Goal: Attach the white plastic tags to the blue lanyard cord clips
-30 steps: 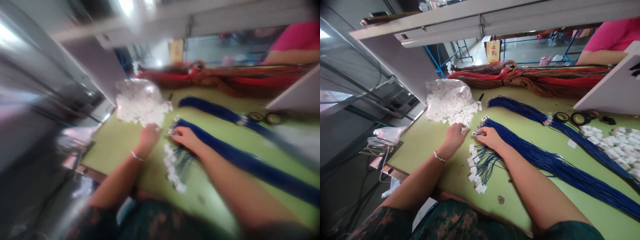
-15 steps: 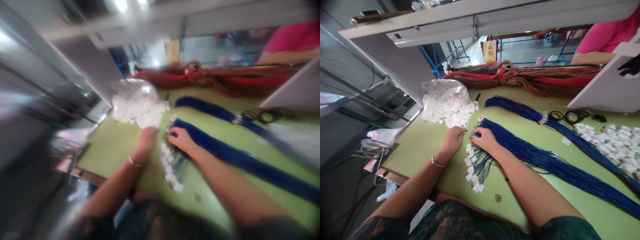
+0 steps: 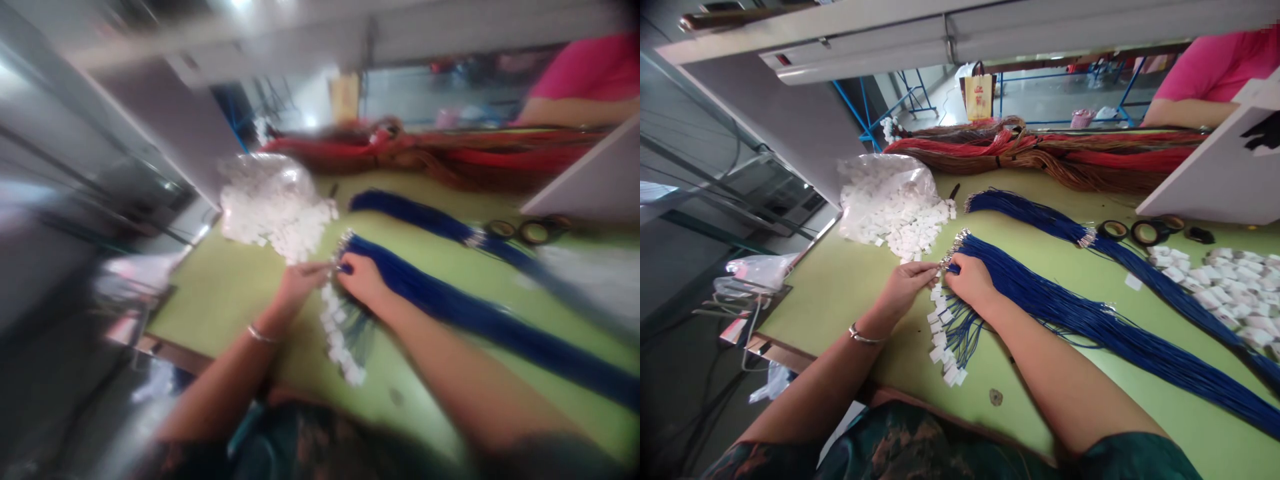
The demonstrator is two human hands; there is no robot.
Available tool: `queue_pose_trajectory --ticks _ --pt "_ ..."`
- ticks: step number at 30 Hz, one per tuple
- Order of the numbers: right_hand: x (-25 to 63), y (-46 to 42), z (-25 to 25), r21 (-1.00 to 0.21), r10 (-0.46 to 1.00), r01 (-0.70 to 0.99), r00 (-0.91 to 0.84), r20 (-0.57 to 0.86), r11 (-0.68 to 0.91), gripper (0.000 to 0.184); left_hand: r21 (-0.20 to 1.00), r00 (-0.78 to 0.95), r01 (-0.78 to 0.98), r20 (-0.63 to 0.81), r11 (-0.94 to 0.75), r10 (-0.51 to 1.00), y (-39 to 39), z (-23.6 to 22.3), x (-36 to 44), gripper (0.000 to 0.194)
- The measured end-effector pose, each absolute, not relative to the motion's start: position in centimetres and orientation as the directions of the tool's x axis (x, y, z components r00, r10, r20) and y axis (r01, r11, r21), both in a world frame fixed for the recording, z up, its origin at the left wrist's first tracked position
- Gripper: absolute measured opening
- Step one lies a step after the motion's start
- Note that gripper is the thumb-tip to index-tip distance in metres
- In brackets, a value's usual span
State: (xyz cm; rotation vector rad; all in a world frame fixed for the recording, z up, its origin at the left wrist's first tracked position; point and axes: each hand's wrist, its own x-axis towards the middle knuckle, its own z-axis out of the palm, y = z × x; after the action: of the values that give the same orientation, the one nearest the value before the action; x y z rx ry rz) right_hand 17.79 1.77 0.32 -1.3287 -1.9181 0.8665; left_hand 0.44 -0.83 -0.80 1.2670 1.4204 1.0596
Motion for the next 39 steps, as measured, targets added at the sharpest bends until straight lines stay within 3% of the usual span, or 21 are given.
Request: queue_pose_trajectory --ticks 4,15,19,25,31,35,39 --pt "17.6 1.2 1.0 -0.681 0.95 0.676 -0.296 0.097 0.28 0.006 0.963 -0.047 0.255 -0.08 0.089 0.996 -1.2 -0.3 0.9 0.033" --pt "17.4 0.7 1.4 -0.585 0.941 0.745 -0.32 0.107 0.32 0.012 0.972 -0.082 0.217 -0.073 0.09 0.994 -1.1 0.1 1.2 0.029" --pt "17.6 0.7 1.4 -0.628 0.937 0.704 -0.326 0.127 0.33 0.011 0.98 -0.076 0.189 -0.055 0.069 0.996 -0.8 -0.2 1.1 0.027" --pt "18.0 2.0 0.4 -0.86 0.959 0.444 -0.237 0.156 0.25 0.015 0.967 -0.045 0.217 -0.126 0.133 0.991 -0.7 -0.9 0.6 0.021" --pt "18.2 2.1 0.6 -0.875 0.952 0.415 -0.27 0.143 0.25 0.014 0.985 -0.054 0.103 -0.134 0.139 0.99 -0.7 -1.4 1.0 0.021" --pt "18.2 1.8 1.0 -0.883 0.958 0.399 -0.238 0.161 0.248 0.013 0.974 -0.107 -0.073 -0.222 0.215 0.969 -0.4 -0.9 0.9 0.024" --pt "18.1 1.5 1.0 -0.866 0.943 0.412 -0.285 0.171 0.282 0.013 0.945 -0.051 -0.171 -0.292 0.28 0.955 -0.5 -0.4 1.2 0.024"
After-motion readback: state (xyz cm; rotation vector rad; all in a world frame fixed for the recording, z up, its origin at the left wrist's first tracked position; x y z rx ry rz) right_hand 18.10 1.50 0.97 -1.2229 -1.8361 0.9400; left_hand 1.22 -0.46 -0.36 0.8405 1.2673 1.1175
